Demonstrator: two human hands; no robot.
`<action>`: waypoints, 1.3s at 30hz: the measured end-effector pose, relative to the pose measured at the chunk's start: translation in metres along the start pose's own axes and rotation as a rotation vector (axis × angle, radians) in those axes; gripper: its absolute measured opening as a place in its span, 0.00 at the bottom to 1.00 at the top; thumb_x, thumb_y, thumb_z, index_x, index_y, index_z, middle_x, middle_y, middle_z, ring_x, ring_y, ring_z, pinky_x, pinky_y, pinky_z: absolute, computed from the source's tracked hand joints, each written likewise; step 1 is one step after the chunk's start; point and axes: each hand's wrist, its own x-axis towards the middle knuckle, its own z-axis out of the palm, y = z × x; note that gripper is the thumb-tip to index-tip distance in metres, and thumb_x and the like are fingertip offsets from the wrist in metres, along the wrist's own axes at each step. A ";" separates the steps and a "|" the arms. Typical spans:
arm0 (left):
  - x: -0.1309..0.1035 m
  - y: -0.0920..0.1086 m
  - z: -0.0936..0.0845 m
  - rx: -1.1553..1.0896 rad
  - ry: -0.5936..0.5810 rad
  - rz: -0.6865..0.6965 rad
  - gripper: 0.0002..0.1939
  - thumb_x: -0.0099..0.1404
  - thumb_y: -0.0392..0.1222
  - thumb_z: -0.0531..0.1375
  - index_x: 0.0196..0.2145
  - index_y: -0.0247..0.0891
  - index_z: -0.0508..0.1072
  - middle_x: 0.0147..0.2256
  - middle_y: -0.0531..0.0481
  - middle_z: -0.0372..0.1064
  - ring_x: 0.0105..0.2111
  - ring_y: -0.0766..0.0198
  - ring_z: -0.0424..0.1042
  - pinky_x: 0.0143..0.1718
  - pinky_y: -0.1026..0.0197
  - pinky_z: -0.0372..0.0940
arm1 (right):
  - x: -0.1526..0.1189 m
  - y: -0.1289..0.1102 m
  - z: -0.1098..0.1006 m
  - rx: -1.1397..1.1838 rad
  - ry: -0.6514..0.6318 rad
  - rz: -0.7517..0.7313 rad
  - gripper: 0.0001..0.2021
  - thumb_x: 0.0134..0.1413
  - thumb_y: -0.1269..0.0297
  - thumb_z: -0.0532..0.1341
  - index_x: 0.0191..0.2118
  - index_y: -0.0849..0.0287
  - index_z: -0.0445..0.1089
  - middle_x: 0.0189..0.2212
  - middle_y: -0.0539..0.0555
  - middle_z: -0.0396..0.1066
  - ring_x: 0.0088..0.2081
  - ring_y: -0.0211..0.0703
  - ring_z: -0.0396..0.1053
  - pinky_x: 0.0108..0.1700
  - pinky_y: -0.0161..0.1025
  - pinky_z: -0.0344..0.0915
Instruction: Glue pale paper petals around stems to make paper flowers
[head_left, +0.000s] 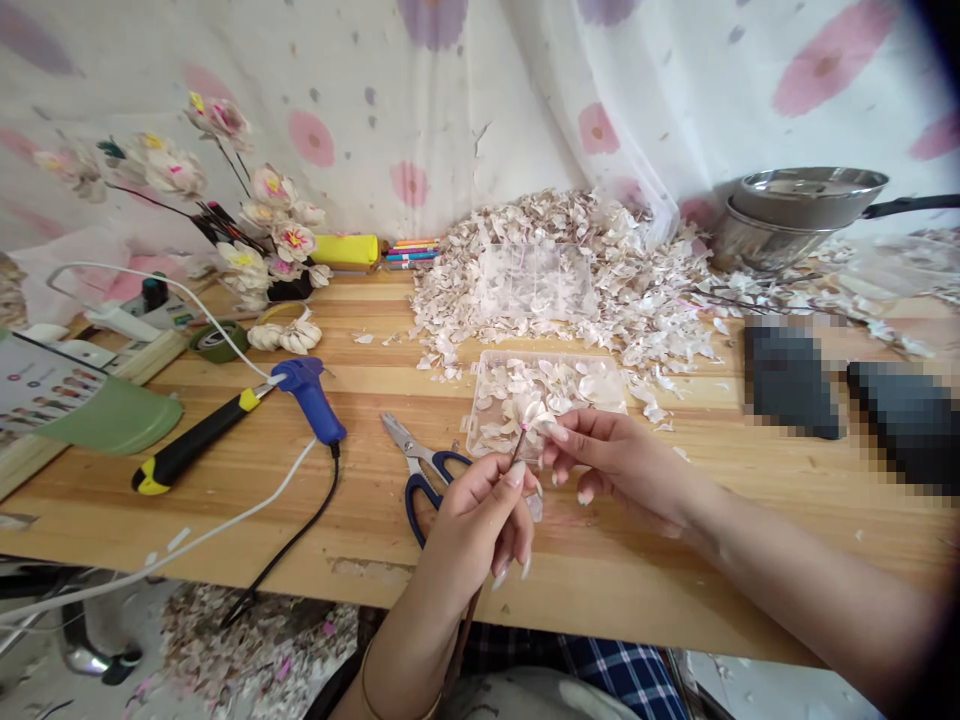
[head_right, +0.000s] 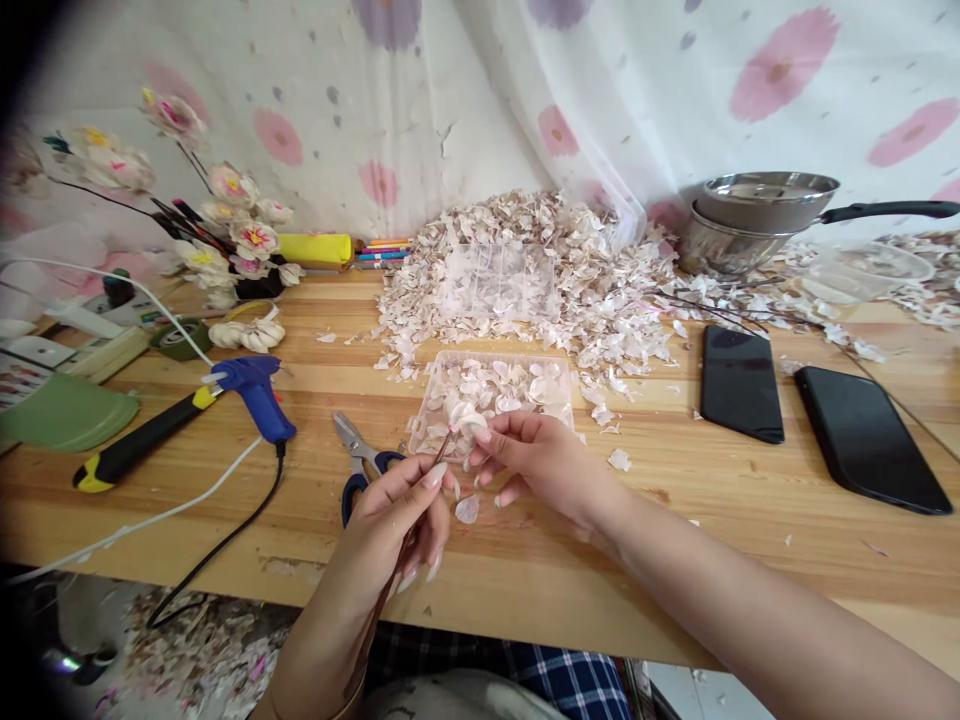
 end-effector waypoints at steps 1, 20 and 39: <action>0.000 0.000 0.000 0.004 -0.002 0.001 0.18 0.64 0.57 0.59 0.32 0.37 0.66 0.12 0.58 0.65 0.07 0.78 0.49 0.08 0.75 0.43 | 0.001 0.000 0.000 -0.038 0.026 -0.046 0.22 0.38 0.47 0.73 0.28 0.62 0.71 0.26 0.49 0.72 0.25 0.31 0.69 0.20 0.24 0.66; -0.002 0.002 0.003 0.080 -0.017 -0.043 0.19 0.63 0.58 0.58 0.32 0.36 0.67 0.10 0.60 0.60 0.08 0.76 0.47 0.10 0.73 0.41 | -0.005 -0.003 -0.016 -0.895 0.194 -0.735 0.11 0.63 0.62 0.58 0.31 0.59 0.71 0.24 0.51 0.70 0.26 0.37 0.64 0.28 0.34 0.60; -0.002 -0.001 0.003 0.114 -0.042 -0.019 0.17 0.66 0.54 0.56 0.32 0.36 0.66 0.09 0.62 0.55 0.09 0.76 0.45 0.12 0.71 0.41 | -0.002 -0.005 -0.024 -1.105 0.164 -0.825 0.11 0.65 0.63 0.56 0.30 0.59 0.67 0.24 0.51 0.68 0.27 0.38 0.65 0.29 0.35 0.58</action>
